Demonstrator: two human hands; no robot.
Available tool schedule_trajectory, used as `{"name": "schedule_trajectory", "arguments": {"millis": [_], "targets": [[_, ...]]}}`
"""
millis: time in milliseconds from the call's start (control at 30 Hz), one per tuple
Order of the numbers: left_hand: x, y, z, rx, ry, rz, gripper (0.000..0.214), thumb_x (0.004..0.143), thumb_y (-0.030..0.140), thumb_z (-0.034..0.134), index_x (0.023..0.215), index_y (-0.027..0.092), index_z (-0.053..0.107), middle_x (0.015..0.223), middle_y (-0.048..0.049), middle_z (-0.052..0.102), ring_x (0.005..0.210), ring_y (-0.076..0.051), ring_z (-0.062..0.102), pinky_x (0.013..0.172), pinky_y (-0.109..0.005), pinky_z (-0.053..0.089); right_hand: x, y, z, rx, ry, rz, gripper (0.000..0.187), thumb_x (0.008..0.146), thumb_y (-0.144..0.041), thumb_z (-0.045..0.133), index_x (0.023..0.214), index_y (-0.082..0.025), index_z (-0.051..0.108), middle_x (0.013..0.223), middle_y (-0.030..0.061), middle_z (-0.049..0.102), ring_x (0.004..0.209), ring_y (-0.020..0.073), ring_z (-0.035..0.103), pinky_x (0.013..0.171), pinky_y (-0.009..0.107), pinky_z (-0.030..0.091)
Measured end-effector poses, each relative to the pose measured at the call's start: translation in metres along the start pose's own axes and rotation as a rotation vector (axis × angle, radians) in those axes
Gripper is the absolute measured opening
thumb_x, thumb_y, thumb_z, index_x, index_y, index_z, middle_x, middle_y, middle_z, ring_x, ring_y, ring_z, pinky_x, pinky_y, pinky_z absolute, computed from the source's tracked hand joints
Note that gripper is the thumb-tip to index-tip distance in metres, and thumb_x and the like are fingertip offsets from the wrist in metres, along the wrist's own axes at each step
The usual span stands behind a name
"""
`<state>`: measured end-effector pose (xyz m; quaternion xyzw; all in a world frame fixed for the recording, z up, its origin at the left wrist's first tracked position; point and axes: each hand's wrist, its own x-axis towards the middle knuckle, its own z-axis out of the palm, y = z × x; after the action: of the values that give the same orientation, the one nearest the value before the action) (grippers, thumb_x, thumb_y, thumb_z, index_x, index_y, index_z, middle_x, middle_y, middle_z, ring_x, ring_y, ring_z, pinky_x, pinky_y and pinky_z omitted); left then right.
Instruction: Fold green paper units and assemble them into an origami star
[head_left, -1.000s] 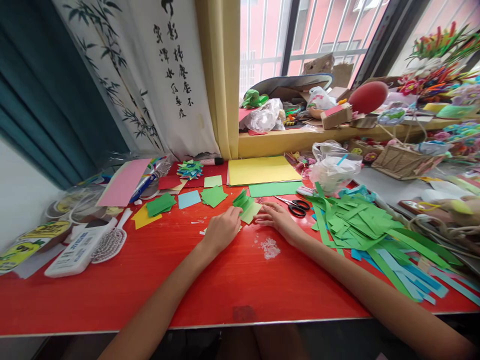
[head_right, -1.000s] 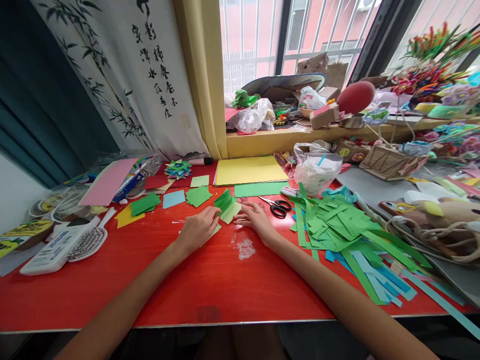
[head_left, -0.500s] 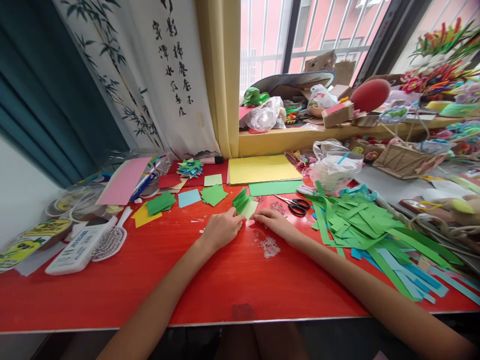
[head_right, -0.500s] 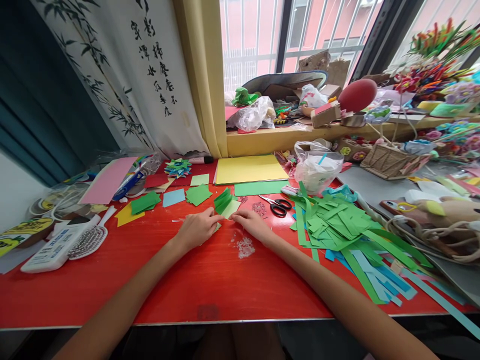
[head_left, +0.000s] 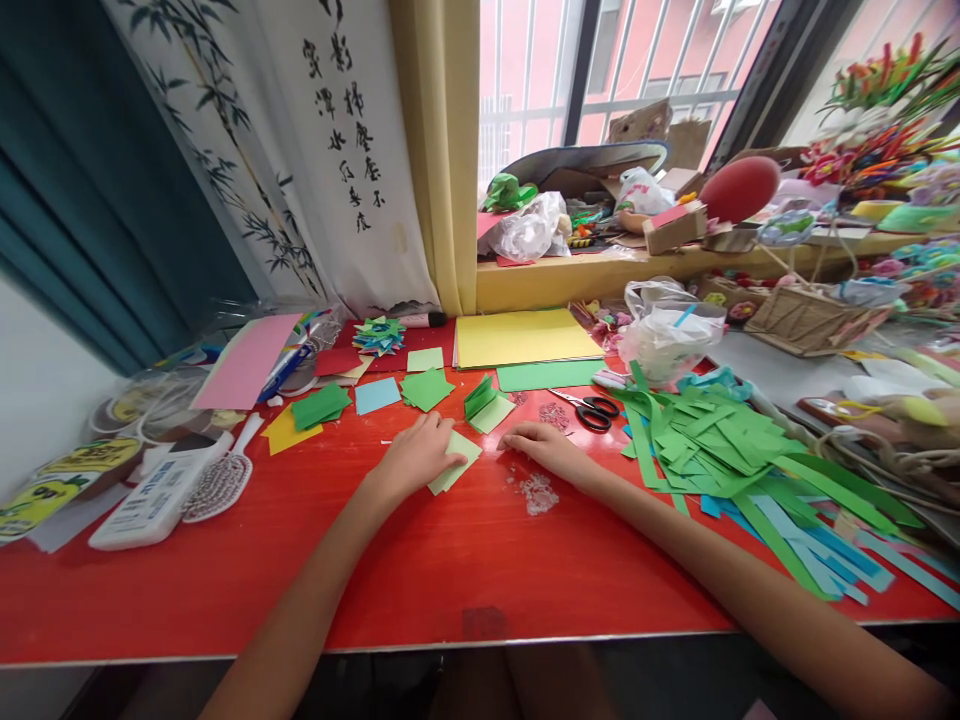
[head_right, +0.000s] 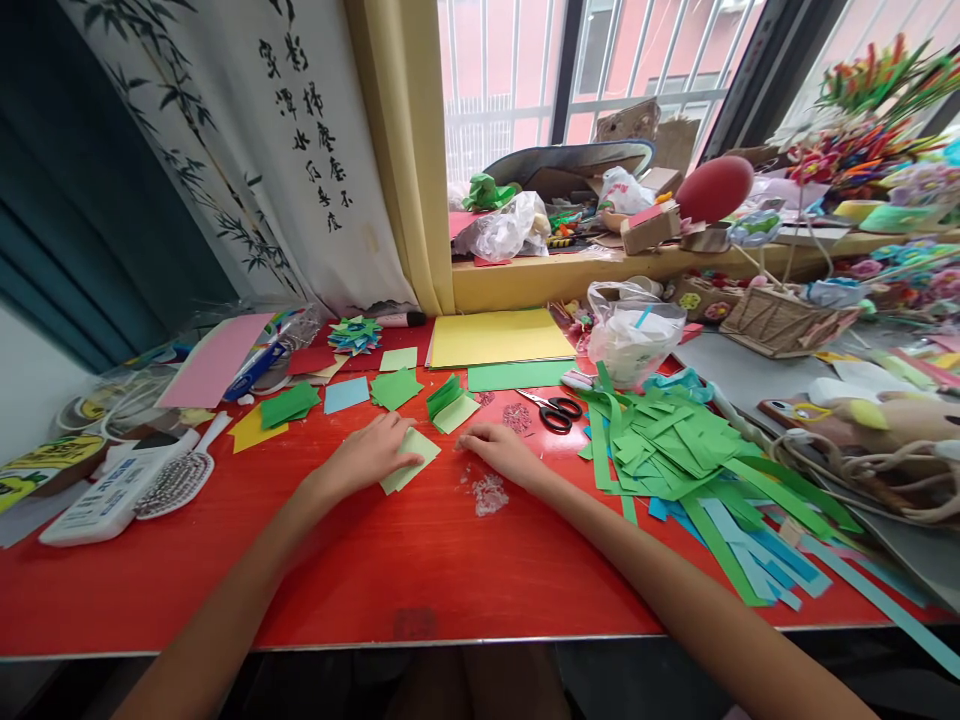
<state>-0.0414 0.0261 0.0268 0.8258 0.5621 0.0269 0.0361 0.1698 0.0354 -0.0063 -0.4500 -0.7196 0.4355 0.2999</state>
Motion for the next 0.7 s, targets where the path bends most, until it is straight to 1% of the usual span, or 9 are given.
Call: {"name": "schedule_trajectory", "arguments": {"millis": [67, 133, 267, 333, 367, 433, 500, 567, 700], "targets": [[0.000, -0.003, 0.003, -0.055, -0.063, -0.035, 0.038, 0.076, 0.046, 0.049, 0.100, 0.016, 0.049, 0.104, -0.0127, 0.050, 0.098, -0.027, 0.048, 0.071, -0.033, 0.041, 0.000, -0.001, 0.000, -0.019, -0.008, -0.012, 0.023, 0.080, -0.030, 0.043, 0.077, -0.017, 0.062, 0.085, 0.0023, 0.064, 0.082, 0.0161, 0.057, 0.075, 0.026, 0.040], [0.001, -0.005, 0.006, -0.102, -0.087, -0.053, 0.036, 0.076, 0.045, 0.049, 0.097, 0.016, 0.048, 0.103, -0.0124, 0.049, 0.098, -0.026, 0.048, 0.073, -0.034, 0.040, 0.000, -0.001, 0.001, -0.046, -0.011, -0.021, 0.023, 0.080, -0.030, 0.043, 0.077, -0.017, 0.062, 0.085, 0.0028, 0.064, 0.082, 0.0162, 0.057, 0.075, 0.026, 0.040], [0.003, -0.004, 0.007, -0.116, -0.041, -0.038, 0.034, 0.072, 0.047, 0.052, 0.085, 0.016, 0.049, 0.097, -0.0101, 0.048, 0.097, -0.026, 0.045, 0.077, -0.034, 0.038, 0.000, 0.000, 0.001, -0.093, -0.020, -0.042, 0.023, 0.080, -0.030, 0.043, 0.077, -0.017, 0.062, 0.084, 0.0032, 0.064, 0.080, 0.0164, 0.056, 0.075, 0.027, 0.041], [0.004, -0.006, 0.006, -0.130, -0.039, -0.032, 0.034, 0.070, 0.048, 0.054, 0.079, 0.016, 0.048, 0.096, -0.0094, 0.047, 0.095, -0.026, 0.045, 0.077, -0.034, 0.039, 0.000, 0.000, 0.002, -0.105, -0.022, -0.054, 0.024, 0.081, -0.031, 0.043, 0.077, -0.017, 0.062, 0.085, 0.0034, 0.064, 0.080, 0.0164, 0.056, 0.074, 0.027, 0.041], [0.004, -0.008, 0.006, -0.145, -0.043, -0.027, 0.034, 0.070, 0.048, 0.054, 0.080, 0.016, 0.048, 0.096, -0.0093, 0.046, 0.095, -0.025, 0.045, 0.077, -0.035, 0.039, 0.000, 0.001, 0.002, -0.110, -0.024, -0.060, 0.024, 0.081, -0.031, 0.042, 0.077, -0.017, 0.062, 0.085, 0.0034, 0.063, 0.079, 0.0163, 0.056, 0.074, 0.028, 0.041], [0.004, -0.012, 0.006, -0.181, -0.053, -0.010, 0.034, 0.071, 0.047, 0.053, 0.086, 0.017, 0.048, 0.099, -0.0095, 0.045, 0.097, -0.025, 0.044, 0.079, -0.035, 0.038, 0.000, 0.001, 0.002, -0.117, -0.030, -0.068, 0.025, 0.081, -0.031, 0.042, 0.077, -0.017, 0.062, 0.084, 0.0034, 0.063, 0.079, 0.0162, 0.056, 0.073, 0.028, 0.041], [0.005, -0.018, 0.006, -0.219, -0.084, 0.031, 0.032, 0.074, 0.041, 0.051, 0.096, 0.018, 0.047, 0.102, -0.0091, 0.044, 0.100, -0.024, 0.043, 0.081, -0.035, 0.038, 0.000, 0.001, 0.001, -0.121, -0.039, -0.073, 0.025, 0.082, -0.032, 0.042, 0.078, -0.017, 0.062, 0.084, 0.0034, 0.063, 0.079, 0.0161, 0.056, 0.073, 0.027, 0.041], [0.006, -0.024, 0.005, -0.247, -0.130, 0.067, 0.029, 0.077, 0.035, 0.047, 0.101, 0.020, 0.046, 0.104, -0.0077, 0.044, 0.099, -0.022, 0.044, 0.082, -0.033, 0.037, 0.000, 0.001, 0.001, -0.120, -0.046, -0.077, 0.026, 0.082, -0.032, 0.042, 0.078, -0.017, 0.062, 0.085, 0.0035, 0.063, 0.079, 0.0160, 0.056, 0.074, 0.027, 0.041], [0.008, -0.033, 0.005, -0.280, -0.160, 0.067, 0.023, 0.076, 0.032, 0.046, 0.096, 0.020, 0.046, 0.103, -0.0054, 0.043, 0.092, -0.019, 0.047, 0.079, -0.030, 0.038, -0.001, 0.000, 0.001, -0.104, -0.050, -0.087, 0.026, 0.082, -0.032, 0.041, 0.078, -0.017, 0.062, 0.085, 0.0033, 0.063, 0.080, 0.0160, 0.056, 0.074, 0.027, 0.041]]}}
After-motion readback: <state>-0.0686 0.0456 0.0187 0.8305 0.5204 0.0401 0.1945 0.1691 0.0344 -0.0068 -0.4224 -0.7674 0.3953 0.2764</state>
